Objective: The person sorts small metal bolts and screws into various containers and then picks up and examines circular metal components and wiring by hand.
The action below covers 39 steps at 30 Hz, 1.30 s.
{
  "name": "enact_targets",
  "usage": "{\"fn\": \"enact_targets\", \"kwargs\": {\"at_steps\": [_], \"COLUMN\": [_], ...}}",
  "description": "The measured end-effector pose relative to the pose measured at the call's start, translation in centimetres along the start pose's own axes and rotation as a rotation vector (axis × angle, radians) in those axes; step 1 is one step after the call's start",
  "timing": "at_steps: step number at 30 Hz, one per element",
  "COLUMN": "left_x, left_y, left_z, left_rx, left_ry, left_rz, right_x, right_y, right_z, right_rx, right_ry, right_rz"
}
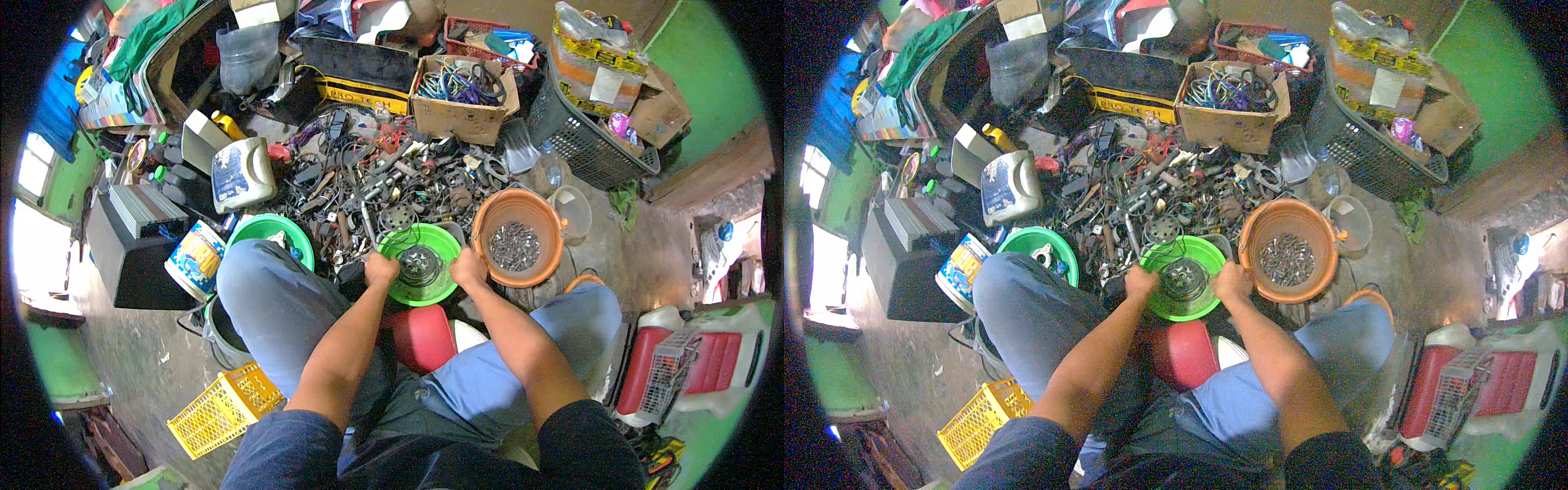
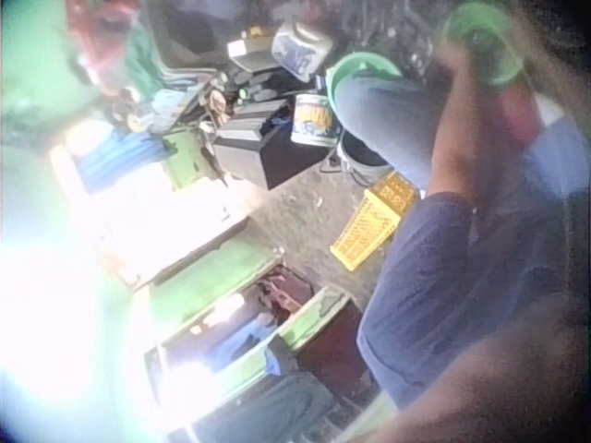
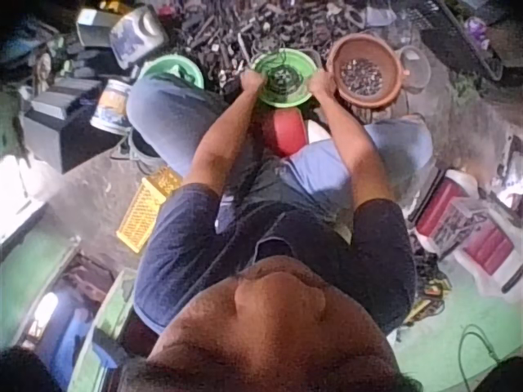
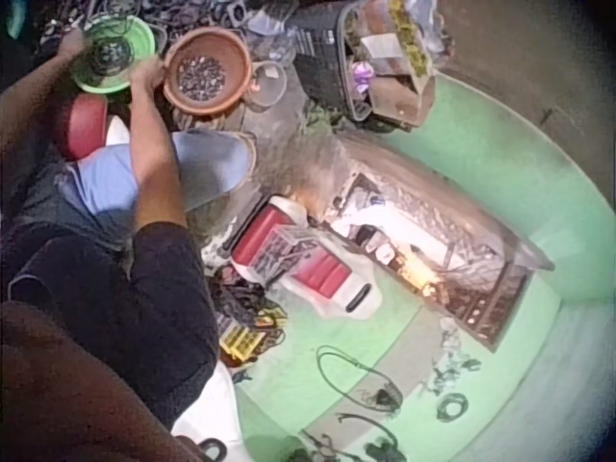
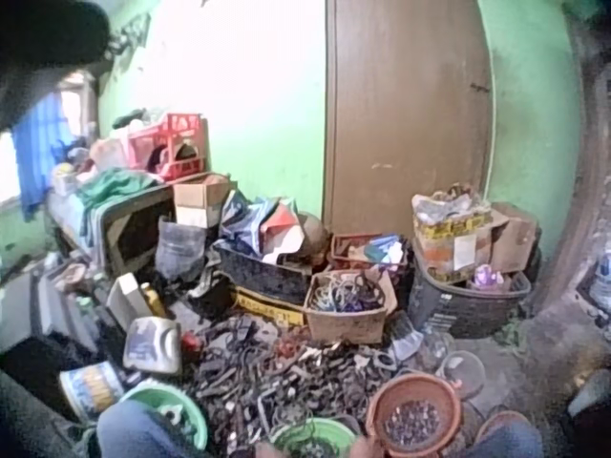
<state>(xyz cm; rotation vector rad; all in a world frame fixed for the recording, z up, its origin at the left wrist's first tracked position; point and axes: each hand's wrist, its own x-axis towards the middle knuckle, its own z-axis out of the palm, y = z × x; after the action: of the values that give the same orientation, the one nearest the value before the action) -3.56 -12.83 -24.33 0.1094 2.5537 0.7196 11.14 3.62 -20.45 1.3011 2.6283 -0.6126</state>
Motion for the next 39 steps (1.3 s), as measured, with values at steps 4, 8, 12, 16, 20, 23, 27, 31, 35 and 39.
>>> {"fn": "enact_targets", "kwargs": {"at_steps": [4, 8, 12, 16, 20, 23, 27, 31, 35, 39], "left_x": [-0.2, -2.1, -2.4, -3.3, -4.3, -3.8, -3.2, -2.3, -2.3, -2.9], "left_y": [-0.1, 2.1, 3.2, 3.8, 3.6, 3.9, 3.7, 1.4, 0.8, 1.2], "left_z": [0.4, -1.6, -2.4, -1.9, -2.1, -2.5, -2.8, -1.7, -1.1, -1.2], "left_rx": [-0.084, -0.274, -0.431, -0.458, -0.491, -0.490, -0.304, -0.082, -0.066, -0.074], "left_ry": [0.025, 0.185, 0.373, 0.414, 0.449, 0.375, 0.209, 0.021, -0.083, -0.097], "left_rz": [-0.088, 0.024, 0.296, 0.378, 0.396, 0.313, 0.113, -0.012, 0.053, 0.021], "right_x": [0.4, -1.1, -1.6, -1.6, -1.9, -2.0, -2.2, -2.5, -2.1, -3.2], "right_y": [0.7, 0.5, 0.0, 0.9, 1.0, 0.8, 0.8, 1.5, 1.7, 0.2], "right_z": [-0.2, -0.7, -1.5, -1.6, -1.6, -1.8, -3.2, -3.4, -2.7, -2.9], "right_rx": [0.068, 0.296, 0.410, 0.460, 0.428, 0.467, 0.325, 0.112, 0.059, -0.061], "right_ry": [-0.084, 0.272, 0.391, 0.423, 0.371, 0.479, 0.268, 0.070, 0.066, 0.255], "right_rz": [0.059, -0.017, -0.064, -0.061, -0.023, -0.040, 0.108, 0.163, 0.170, -0.002]}}
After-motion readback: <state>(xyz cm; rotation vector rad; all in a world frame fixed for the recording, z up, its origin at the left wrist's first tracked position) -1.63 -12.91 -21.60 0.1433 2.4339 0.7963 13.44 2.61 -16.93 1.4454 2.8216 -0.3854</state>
